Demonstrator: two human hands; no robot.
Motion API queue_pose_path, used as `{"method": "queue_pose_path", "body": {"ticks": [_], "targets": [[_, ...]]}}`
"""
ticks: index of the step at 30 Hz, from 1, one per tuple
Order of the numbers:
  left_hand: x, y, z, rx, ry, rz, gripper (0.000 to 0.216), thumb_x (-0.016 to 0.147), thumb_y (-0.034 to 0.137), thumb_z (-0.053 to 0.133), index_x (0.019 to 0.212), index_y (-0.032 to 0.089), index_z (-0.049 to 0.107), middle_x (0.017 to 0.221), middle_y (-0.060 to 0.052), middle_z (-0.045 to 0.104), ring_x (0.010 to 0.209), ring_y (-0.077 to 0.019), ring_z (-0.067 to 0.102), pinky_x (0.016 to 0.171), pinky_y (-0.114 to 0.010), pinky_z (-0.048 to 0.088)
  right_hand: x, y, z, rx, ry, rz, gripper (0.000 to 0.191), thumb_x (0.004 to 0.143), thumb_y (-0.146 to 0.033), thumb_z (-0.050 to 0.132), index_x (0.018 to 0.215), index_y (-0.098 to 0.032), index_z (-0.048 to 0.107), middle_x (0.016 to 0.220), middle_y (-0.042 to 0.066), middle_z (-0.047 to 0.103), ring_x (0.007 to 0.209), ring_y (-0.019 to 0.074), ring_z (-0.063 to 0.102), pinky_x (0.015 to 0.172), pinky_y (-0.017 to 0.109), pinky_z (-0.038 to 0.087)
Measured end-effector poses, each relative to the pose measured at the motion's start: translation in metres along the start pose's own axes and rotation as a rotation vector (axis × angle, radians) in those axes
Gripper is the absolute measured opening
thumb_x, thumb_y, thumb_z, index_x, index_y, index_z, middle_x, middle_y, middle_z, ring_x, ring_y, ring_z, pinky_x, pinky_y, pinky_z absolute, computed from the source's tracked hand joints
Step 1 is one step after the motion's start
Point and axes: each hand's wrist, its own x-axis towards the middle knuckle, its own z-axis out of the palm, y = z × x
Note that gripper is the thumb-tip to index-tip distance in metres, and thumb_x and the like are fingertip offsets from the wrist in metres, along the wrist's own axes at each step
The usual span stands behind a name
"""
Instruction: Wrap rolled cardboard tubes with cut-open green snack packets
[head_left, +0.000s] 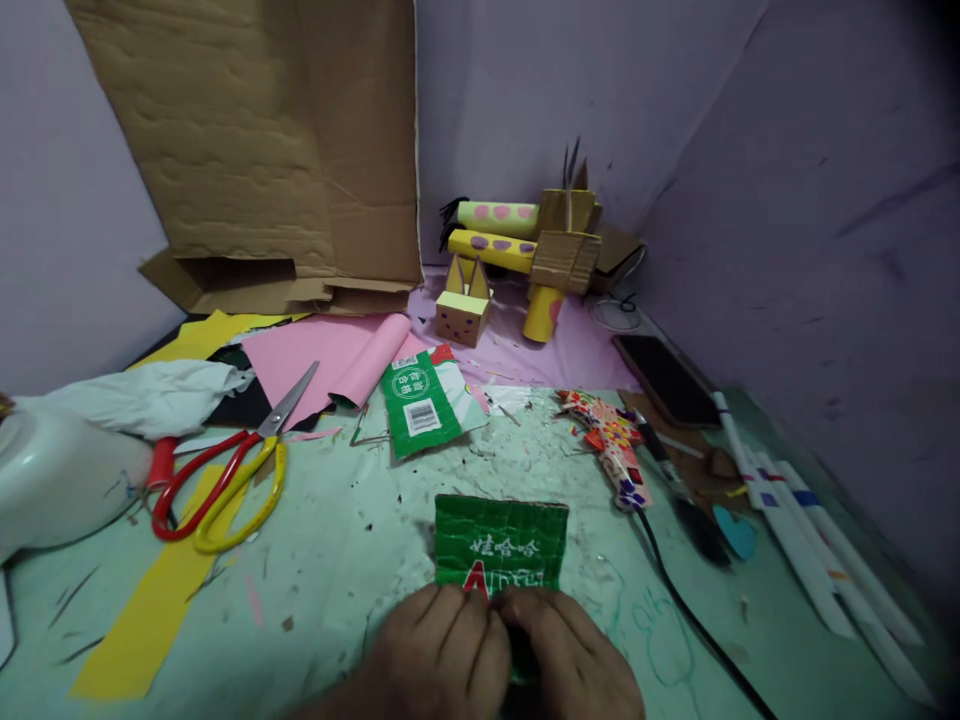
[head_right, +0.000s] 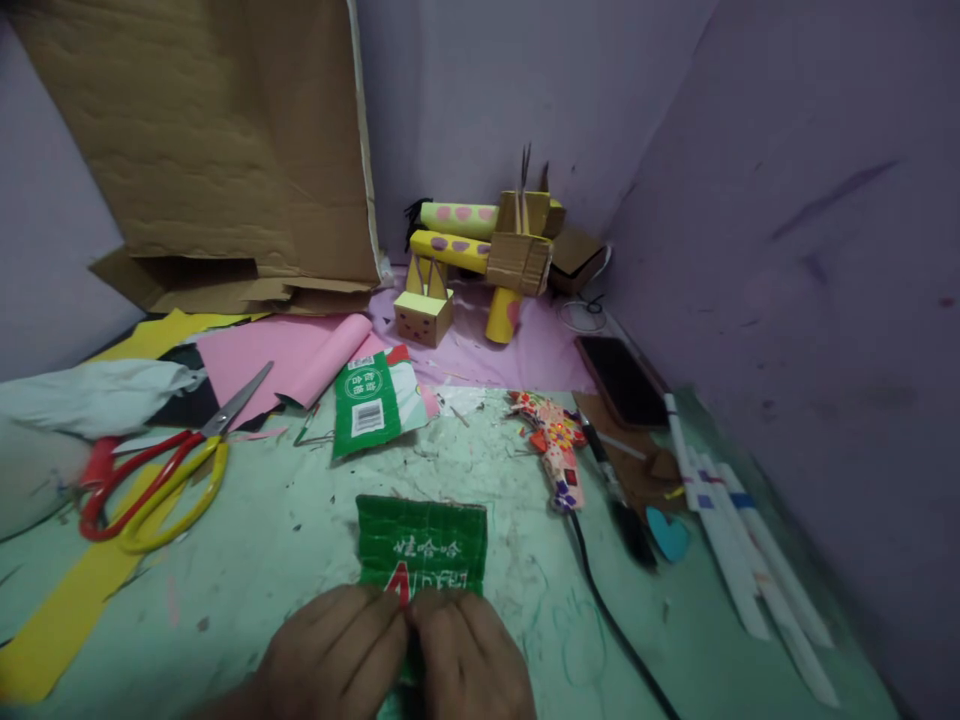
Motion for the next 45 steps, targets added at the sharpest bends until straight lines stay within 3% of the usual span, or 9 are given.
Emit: {"method": "queue_pose_path", "body": {"ticks": [6,14,20,27,31,36,39,42,45], "targets": [[0.009,-0.007,-0.003,-0.133,-0.105,-0.048,0.034,0.087,0.007,0.025,0.075,0.015,0.055,0.052,-0.001,0.058,0.043,-0.0149,0.051,0.041,-0.026,0.037,0.002,0.009,0.001,0.063,-0.090,0.060,0.024,0.083,-0.005,0.033,0.089,-0.021,0.050,0.066,0.000,0.066,0.059,0.0115,0.065,0.056,0.017,0.050],[0.012,-0.017,0.006,-0.379,-0.242,-0.256,0.016,0.068,0.011,0.039,0.072,0.020,0.051,0.052,0.001,0.050,0.044,-0.0162,0.045,0.040,-0.027,0.030,0.021,0.017,-0.002,0.097,-0.318,0.168,0.035,0.056,-0.005,0.040,0.086,-0.021,0.046,0.057,-0.003,0.060,0.048,0.0148,0.061,0.044,0.022,0.042],[0.011,-0.028,-0.004,-0.549,-0.313,-0.264,0.021,0.066,0.007,0.041,0.075,0.019,0.055,0.059,-0.001,0.057,0.053,-0.0169,0.054,0.046,-0.027,0.042,0.022,0.023,-0.014,0.269,-0.324,0.147,0.025,0.065,-0.004,0.043,0.082,-0.021,0.052,0.065,0.000,0.063,0.058,0.0148,0.060,0.051,0.023,0.045],[0.004,-0.026,-0.012,-0.567,-0.297,-0.240,0.032,0.069,0.001,0.037,0.085,0.018,0.060,0.063,-0.002,0.060,0.061,-0.0158,0.057,0.053,-0.026,0.047,0.005,0.032,-0.025,0.220,-0.294,0.076,0.027,0.066,-0.003,0.041,0.080,-0.019,0.056,0.063,0.001,0.061,0.057,0.0152,0.058,0.050,0.023,0.045],[0.003,-0.025,-0.010,-0.522,-0.343,-0.283,0.027,0.071,0.005,0.038,0.082,0.018,0.060,0.061,-0.001,0.059,0.057,-0.0157,0.056,0.050,-0.026,0.045,0.006,0.033,-0.023,0.190,-0.301,0.179,0.028,0.064,-0.003,0.039,0.078,-0.020,0.055,0.060,0.000,0.061,0.053,0.0140,0.058,0.048,0.022,0.043],[0.010,-0.029,-0.006,-0.534,-0.331,-0.336,0.020,0.076,0.013,0.040,0.072,0.017,0.059,0.057,-0.002,0.058,0.051,-0.0173,0.055,0.046,-0.028,0.042,0.020,0.033,-0.023,0.299,-0.338,0.323,0.008,0.070,-0.013,0.050,0.071,-0.021,0.054,0.052,-0.005,0.056,0.044,0.0098,0.051,0.044,0.020,0.036],[0.018,-0.035,-0.010,-0.658,-0.412,-0.517,0.013,0.074,0.017,0.048,0.078,0.017,0.060,0.060,-0.001,0.062,0.053,-0.0153,0.058,0.048,-0.026,0.043,0.025,0.034,-0.028,0.373,-0.391,0.378,0.004,0.076,-0.020,0.053,0.073,-0.021,0.056,0.054,-0.005,0.055,0.047,0.0096,0.050,0.044,0.019,0.035],[0.023,-0.039,-0.016,-0.836,-0.484,-0.713,0.014,0.076,0.023,0.050,0.084,0.018,0.060,0.062,0.002,0.062,0.053,-0.0112,0.055,0.049,-0.022,0.041,0.026,0.036,-0.031,0.498,-0.429,0.481,0.012,0.081,-0.027,0.050,0.074,-0.020,0.057,0.059,-0.003,0.056,0.052,0.0103,0.051,0.047,0.020,0.037],[0.023,-0.042,-0.019,-0.838,-0.455,-0.702,0.029,0.086,0.032,0.040,0.066,0.018,0.056,0.054,0.003,0.050,0.050,-0.0102,0.047,0.048,-0.023,0.034,0.023,0.037,-0.030,0.570,-0.373,0.553,0.023,0.086,-0.032,0.044,0.070,-0.019,0.056,0.057,-0.003,0.052,0.051,0.0102,0.048,0.046,0.020,0.035]]}}
